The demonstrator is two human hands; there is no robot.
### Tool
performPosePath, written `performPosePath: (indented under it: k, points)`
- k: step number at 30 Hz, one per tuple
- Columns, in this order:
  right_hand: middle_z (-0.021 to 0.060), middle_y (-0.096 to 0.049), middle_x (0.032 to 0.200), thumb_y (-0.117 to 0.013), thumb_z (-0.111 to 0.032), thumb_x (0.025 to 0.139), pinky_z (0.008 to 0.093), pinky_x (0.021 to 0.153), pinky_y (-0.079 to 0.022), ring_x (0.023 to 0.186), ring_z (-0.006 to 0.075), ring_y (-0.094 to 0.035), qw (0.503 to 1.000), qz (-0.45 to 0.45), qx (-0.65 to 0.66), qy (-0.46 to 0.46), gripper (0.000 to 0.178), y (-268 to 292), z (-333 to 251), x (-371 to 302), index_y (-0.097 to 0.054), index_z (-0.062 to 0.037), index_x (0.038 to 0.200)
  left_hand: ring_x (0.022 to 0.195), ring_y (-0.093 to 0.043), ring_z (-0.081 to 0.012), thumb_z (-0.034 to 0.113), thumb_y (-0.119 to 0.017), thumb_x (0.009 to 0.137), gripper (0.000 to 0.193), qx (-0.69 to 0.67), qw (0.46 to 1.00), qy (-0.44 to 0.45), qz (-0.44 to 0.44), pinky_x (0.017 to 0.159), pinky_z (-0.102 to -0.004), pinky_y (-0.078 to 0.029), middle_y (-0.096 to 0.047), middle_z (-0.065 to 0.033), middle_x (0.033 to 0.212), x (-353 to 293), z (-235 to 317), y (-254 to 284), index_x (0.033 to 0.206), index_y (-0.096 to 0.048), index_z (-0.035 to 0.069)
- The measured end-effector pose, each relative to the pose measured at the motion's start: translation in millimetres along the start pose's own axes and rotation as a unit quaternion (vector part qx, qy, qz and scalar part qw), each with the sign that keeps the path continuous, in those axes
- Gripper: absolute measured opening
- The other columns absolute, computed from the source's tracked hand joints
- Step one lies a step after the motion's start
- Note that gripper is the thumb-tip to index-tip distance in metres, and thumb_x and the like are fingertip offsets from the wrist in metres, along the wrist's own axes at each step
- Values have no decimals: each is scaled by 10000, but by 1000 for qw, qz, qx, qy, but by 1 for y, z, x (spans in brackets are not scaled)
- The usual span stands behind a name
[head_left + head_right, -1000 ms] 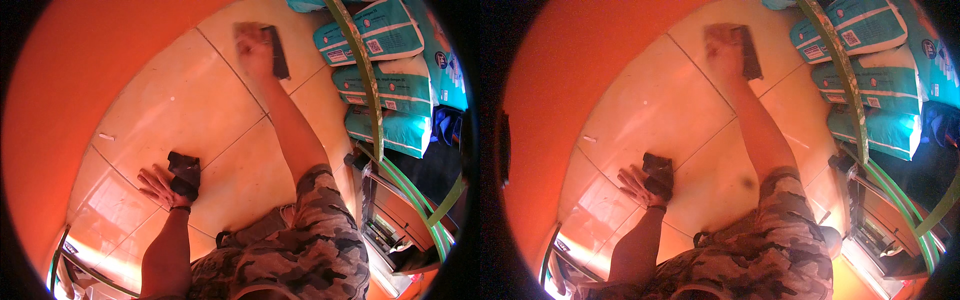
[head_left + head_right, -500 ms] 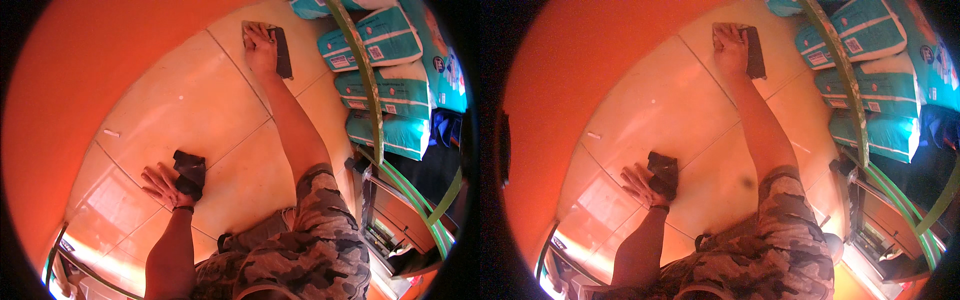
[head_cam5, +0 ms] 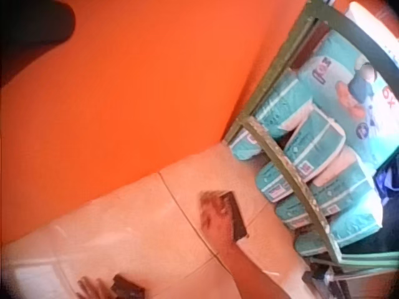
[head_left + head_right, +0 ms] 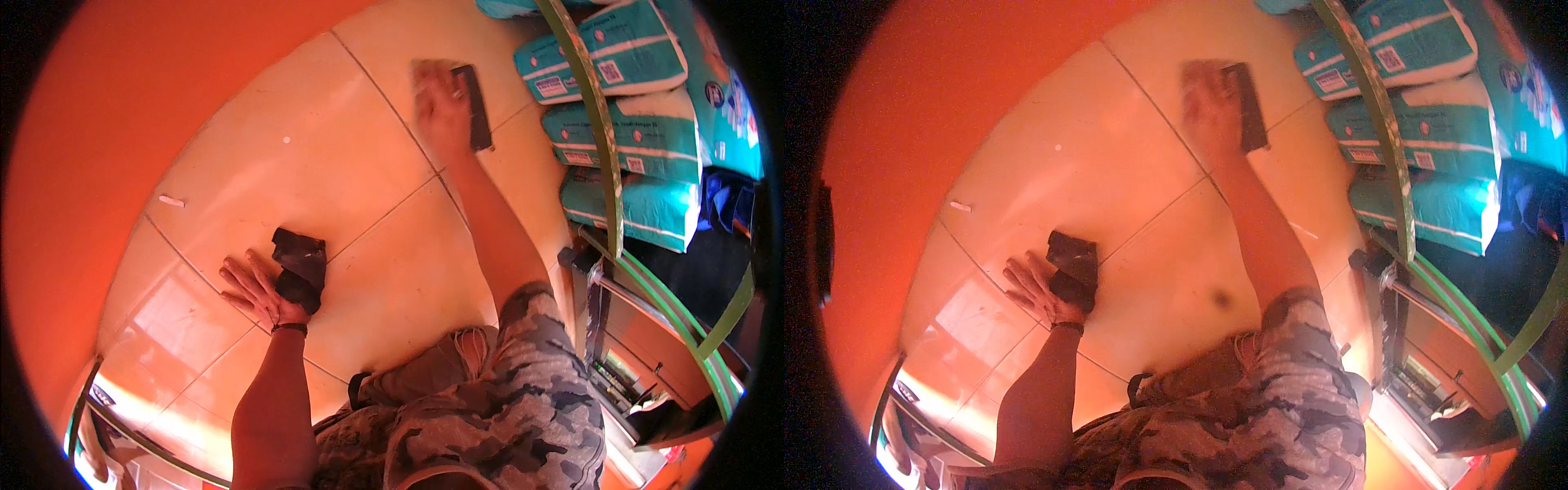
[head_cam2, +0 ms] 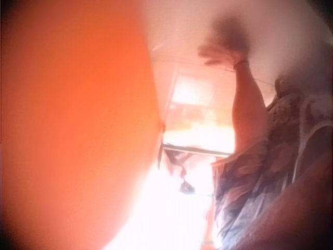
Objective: The person sits on the floor and uses a scraper and a cloth to clean the tiled floor. They scrape debris from the grout lines and wipe the surface with a cloth, moving along the base of a nearby shelf.
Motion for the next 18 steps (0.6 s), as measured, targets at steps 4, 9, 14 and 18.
performPosePath:
  k: [4, 9, 14, 18]
  points:
    - [111, -622, 1279, -526, -116, 946, 537, 1124, -308, 1320, 292, -491, 993, 47, -79, -77, 249, 4, 39, 19, -577, -142, 1188, 1526, -32, -323, 529, -503, 923, 789, 24, 999, -18, 22, 1191, -572, 34, -74, -141, 1648, 2, 2, -2, 1572, -200, 198]
    - [122, -507, 1426, -497, -146, 940, 552, 1125, -301, 1353, 302, -442, 998, -17, -54, -13, 376, -5, -8, -1, -521, -92, 1312, 1527, -42, -308, 540, -505, 918, 799, 10, 1000, -5, 26, 1200, -562, 2, -76, -118, 1652, -1, -2, 5, 1578, -181, 226]
    - [116, -471, 1466, -539, -114, 886, 534, 1157, -272, 1389, 277, -399, 993, -15, -113, -10, 529, -2, 16, 6, -464, -77, 1409, 1527, -35, -308, 576, -486, 912, 828, 39, 999, -14, 26, 1202, -566, -4, -59, -117, 1653, 3, -1, 0, 1582, -148, 227]
    - [133, -501, 1437, -581, -111, 815, 534, 1154, -281, 1394, 255, -401, 993, -71, 4, 90, 603, -11, -38, -17, -472, -65, 1407, 1525, -13, -328, 679, -388, 907, 868, 421, 904, 35, -68, 1199, -579, 9, -22, -121, 1655, -2, -24, -30, 1586, -108, 216]
Point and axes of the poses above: each hand's wrist, its own x-axis towards the middle knuckle, its own y-axis out of the back of the hand, z = x × y, the point moved 10 cm from there along x, towards the middle knuckle
